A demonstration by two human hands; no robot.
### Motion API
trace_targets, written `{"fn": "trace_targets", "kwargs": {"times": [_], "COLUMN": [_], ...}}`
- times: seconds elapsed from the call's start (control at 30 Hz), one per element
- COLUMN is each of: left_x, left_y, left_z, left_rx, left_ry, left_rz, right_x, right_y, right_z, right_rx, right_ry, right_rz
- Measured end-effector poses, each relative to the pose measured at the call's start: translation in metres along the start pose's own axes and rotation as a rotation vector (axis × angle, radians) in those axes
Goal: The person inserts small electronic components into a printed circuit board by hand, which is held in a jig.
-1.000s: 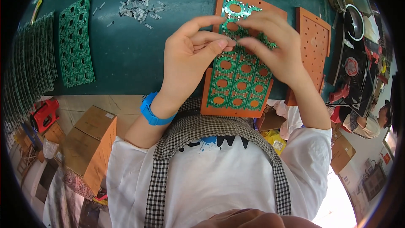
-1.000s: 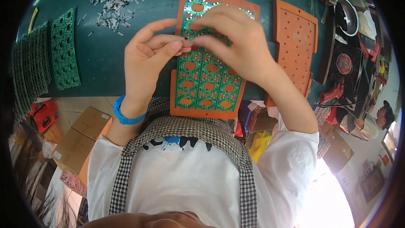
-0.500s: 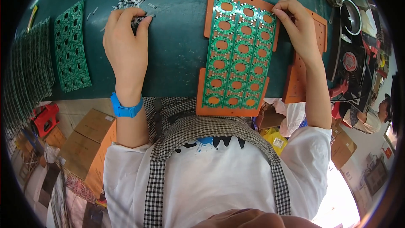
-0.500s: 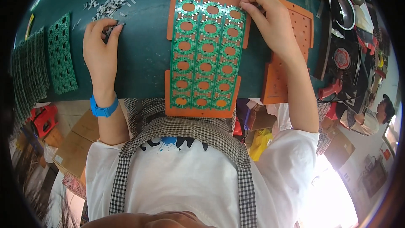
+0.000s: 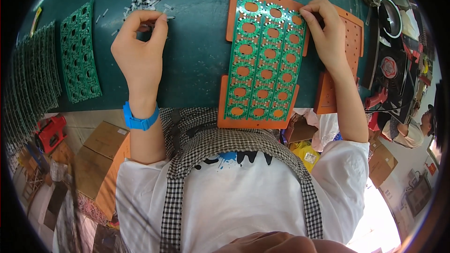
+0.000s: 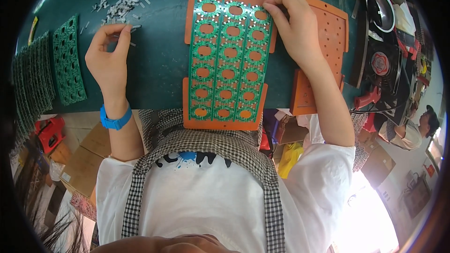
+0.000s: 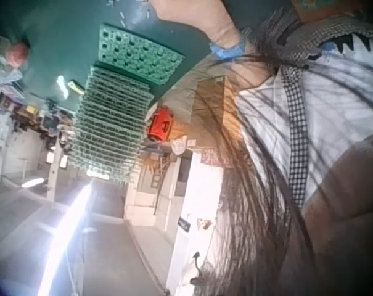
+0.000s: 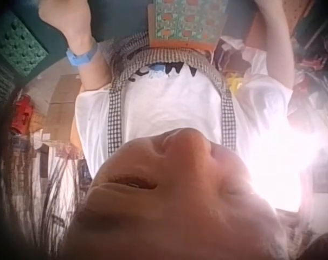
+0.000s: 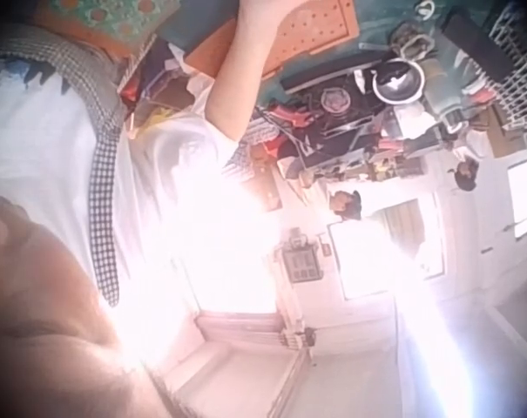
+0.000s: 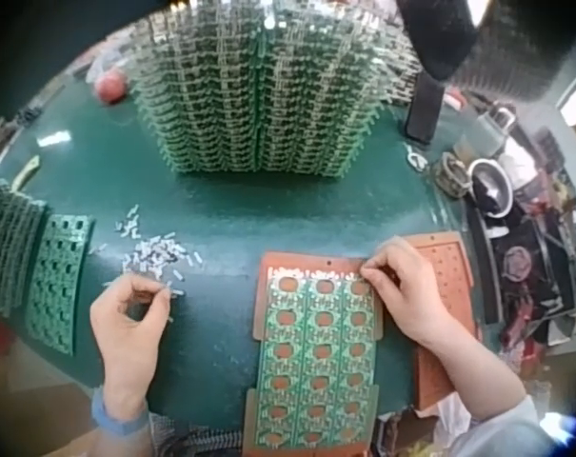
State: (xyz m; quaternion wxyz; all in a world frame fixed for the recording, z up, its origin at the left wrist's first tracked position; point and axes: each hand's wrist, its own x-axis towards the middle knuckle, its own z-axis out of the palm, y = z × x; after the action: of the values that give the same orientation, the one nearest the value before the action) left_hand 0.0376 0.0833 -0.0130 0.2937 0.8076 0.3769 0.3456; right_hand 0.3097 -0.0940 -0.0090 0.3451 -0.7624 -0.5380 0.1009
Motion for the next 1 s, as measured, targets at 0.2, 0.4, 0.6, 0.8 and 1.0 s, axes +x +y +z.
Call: {"fn": "trace_targets", "kwargs": {"times": [0.2,0.4,0.6,0.8,1.0], "left_x": [-0.004,-0.013,-0.021,-0.024,-0.025], "left_y": [0.015,0.028,0.047,0.047,0.054], "left_z": [0.005,0.010,0.022,0.023,0.022], "left_rx": [-0.699,-0.921,-1.109,-1.007,-0.997], "left_ry": [-0.176,-0.320,-0.387,-0.439,-0.509], "left_rz": [-0.393,-0.515,-0.618,-0.522,-0.596], "right_x": [-0.005,0.000,0.005,0.004,0.003], "right_y": [-0.009,-0.067,-0.086,-0.084,-0.079], "right_z": [-0.007,0.010,0.043,0.050,0.045], "right_rx": [-0.277,0.145,0.161,0.123,0.142], "right_ry": [0.055,-0.123,-0.033,0.028,-0.040], "right_rz": [-0.251,-0.103,-0.399,-0.483,-0.475]}}
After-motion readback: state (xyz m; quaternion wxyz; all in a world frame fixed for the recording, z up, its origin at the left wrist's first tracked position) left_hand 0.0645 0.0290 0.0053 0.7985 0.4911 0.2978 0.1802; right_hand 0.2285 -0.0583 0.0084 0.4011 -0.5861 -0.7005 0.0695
